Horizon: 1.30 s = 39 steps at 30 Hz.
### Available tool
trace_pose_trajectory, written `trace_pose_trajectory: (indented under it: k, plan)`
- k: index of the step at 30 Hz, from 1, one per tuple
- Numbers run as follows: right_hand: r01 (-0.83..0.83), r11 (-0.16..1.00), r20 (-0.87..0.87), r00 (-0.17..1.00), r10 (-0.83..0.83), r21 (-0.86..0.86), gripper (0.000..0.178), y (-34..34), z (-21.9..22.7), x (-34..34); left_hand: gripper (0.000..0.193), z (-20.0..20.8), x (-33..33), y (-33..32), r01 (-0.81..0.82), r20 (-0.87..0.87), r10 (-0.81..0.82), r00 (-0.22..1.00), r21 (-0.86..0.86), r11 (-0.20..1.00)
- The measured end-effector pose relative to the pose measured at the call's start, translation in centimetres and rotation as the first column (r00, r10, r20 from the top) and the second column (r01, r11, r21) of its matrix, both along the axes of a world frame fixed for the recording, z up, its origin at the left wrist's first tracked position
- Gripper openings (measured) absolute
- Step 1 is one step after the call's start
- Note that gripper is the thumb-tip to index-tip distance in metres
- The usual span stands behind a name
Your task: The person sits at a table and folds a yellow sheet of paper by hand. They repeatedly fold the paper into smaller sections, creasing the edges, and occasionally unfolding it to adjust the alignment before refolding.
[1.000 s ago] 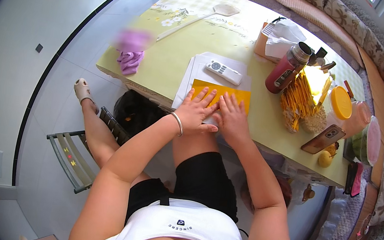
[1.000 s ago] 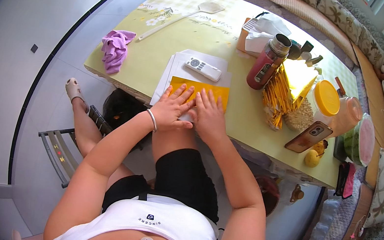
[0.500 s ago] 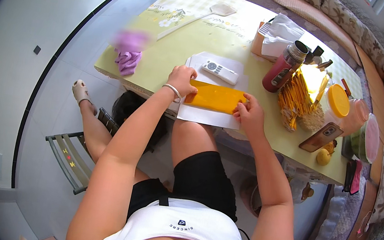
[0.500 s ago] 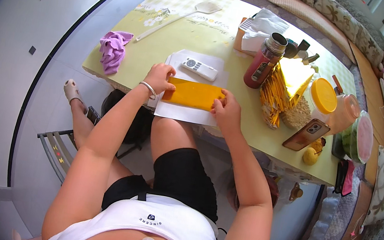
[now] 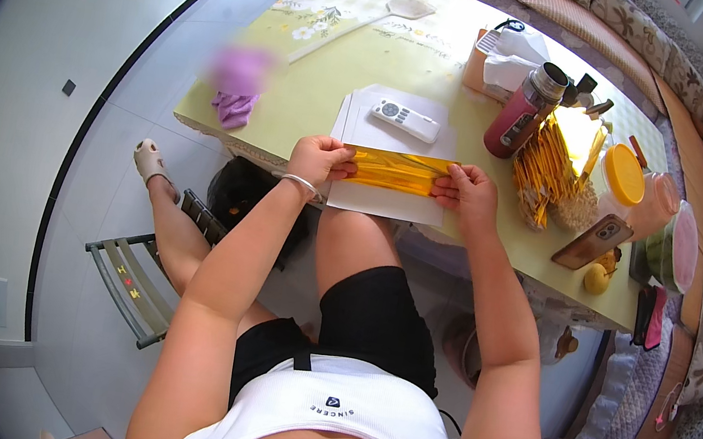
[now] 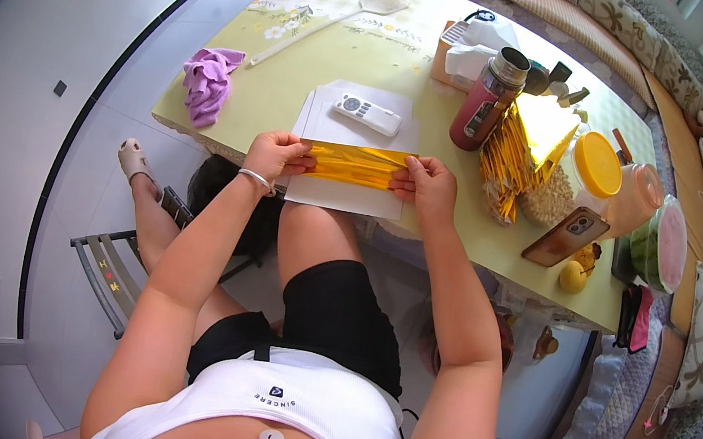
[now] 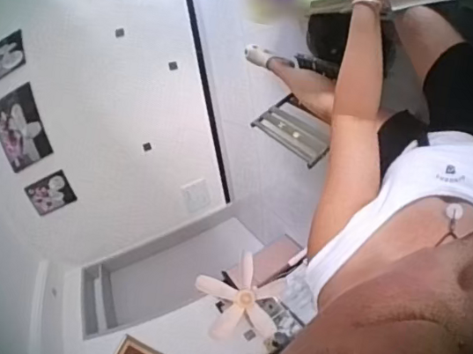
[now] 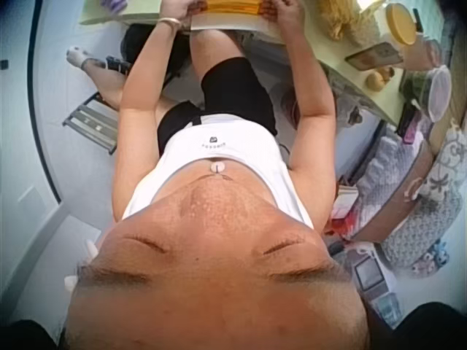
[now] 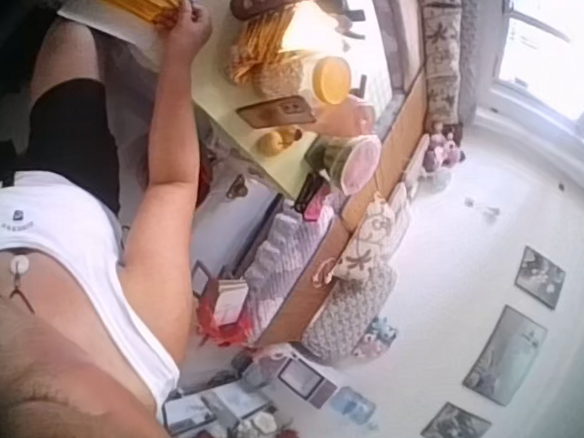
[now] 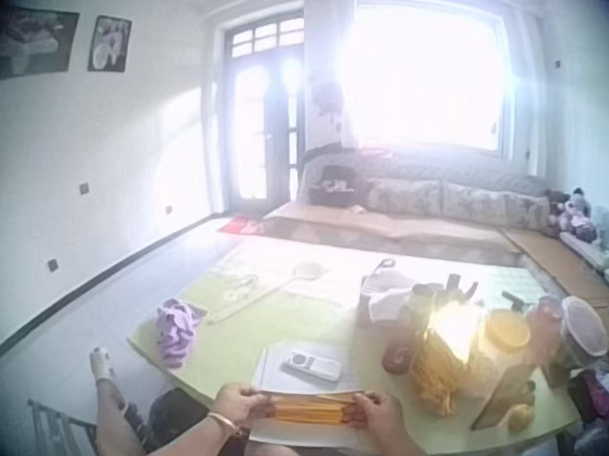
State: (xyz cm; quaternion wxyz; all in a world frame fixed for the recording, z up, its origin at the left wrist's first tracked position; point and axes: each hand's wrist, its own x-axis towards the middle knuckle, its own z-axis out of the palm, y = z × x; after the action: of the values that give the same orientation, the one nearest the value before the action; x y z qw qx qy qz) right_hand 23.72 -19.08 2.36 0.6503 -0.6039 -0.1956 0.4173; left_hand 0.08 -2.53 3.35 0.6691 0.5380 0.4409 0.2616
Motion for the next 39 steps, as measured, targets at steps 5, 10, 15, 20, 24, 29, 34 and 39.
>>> trace_pose_trajectory:
  k: [5,10,15,20,24,29,34,39]
  plan:
    - [-0.069,0.988,0.212,0.972,0.098,-0.137,0.016,-1.2,0.4,0.4,0.01,-0.3,-0.5,-0.5,0.075,-0.098,-0.059,0.993,0.166,0.983]
    - [-0.07,0.97,0.363,0.919,0.154,-0.233,0.018,-1.6,0.8,-0.1,0.019,-1.1,-0.7,-0.9,0.229,-0.425,0.035,0.904,0.553,0.801]
    - [-0.023,0.958,0.59,0.783,0.195,-0.286,0.018,-1.6,0.4,-0.4,0.016,-0.5,-0.3,-1.4,0.338,-0.517,0.071,0.853,0.651,0.68]
    - [0.109,0.93,0.86,0.432,0.273,-0.35,0.019,-1.6,0.6,-1.1,0.021,-0.4,-0.3,-1.7,0.461,-0.604,0.076,0.793,0.677,0.573]
    - [0.198,0.887,0.899,0.23,0.372,-0.417,0.021,-1.6,1.2,-2.4,0.029,0.2,-0.1,-2.7,0.465,-0.462,0.104,0.881,0.885,-0.007]
    - [0.015,0.997,0.889,-0.453,0.072,-0.074,0.042,-0.9,0.3,-3.7,0.036,-0.5,0.0,-2.4,0.665,-0.673,0.08,0.735,0.692,-0.282]
    - [-0.25,0.935,0.963,-0.162,0.216,-0.251,0.05,-2.1,-2.2,-5.0,0.048,-0.7,-1.1,-2.0,0.749,-0.757,0.079,0.648,0.615,-0.246]
    - [-0.133,0.962,0.948,-0.245,0.203,-0.24,0.04,-4.2,-2.2,-0.3,0.054,-0.9,-5.4,-1.2,0.797,-0.795,0.079,0.602,0.593,-0.112]
